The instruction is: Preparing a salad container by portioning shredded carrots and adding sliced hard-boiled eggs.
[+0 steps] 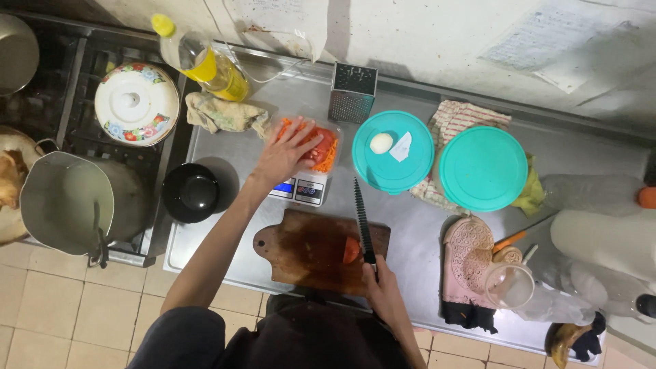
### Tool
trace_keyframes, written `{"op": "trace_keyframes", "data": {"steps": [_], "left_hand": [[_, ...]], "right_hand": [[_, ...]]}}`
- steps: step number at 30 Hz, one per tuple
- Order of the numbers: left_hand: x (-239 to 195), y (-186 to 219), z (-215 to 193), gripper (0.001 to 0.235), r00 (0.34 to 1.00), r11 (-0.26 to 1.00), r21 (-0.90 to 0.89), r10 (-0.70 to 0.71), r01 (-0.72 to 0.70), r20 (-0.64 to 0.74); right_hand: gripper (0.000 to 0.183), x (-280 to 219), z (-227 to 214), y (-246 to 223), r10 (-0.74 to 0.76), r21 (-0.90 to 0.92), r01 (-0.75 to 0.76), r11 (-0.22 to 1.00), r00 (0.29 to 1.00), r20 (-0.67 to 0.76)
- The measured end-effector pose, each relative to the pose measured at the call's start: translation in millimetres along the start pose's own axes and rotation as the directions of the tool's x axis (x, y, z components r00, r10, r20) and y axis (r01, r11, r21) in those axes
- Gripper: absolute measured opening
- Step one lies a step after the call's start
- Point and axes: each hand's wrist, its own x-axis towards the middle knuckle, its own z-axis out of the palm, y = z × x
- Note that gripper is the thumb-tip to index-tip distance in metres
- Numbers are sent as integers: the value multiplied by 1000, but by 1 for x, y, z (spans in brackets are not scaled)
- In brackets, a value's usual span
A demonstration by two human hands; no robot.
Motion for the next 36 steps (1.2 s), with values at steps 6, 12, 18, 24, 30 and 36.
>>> {"op": "trace_keyframes", "data": {"steps": [6, 12, 18, 24, 30, 36], "left_hand": [[0, 4, 13, 59, 988, 985, 96, -140, 146, -65], [0, 1, 18, 58, 997, 939, 337, 79, -70, -13], [-7, 7, 14, 44, 996, 937, 350, 19, 14, -90], [-6, 10, 15, 46, 976, 971, 224, 123, -81, -182], [14, 11, 15, 57, 991, 960, 266, 107, -83, -77], [21, 14, 10, 48, 992, 965, 234, 123, -119, -1]], "right_hand": [[22, -4, 0, 19, -50, -77, 46, 996, 997, -51], [21, -10, -1, 25, -68, -35, 66, 997, 996, -59], [20, -18, -2, 19, -27, 17, 27, 999, 999, -45], [21, -24, -3, 16, -8, 66, 10, 998, 999, -43], [22, -22, -3, 22, -30, 18, 30, 999, 999, -42], [23, -17, -4, 36, -50, -57, 46, 997, 996, -72]]}}
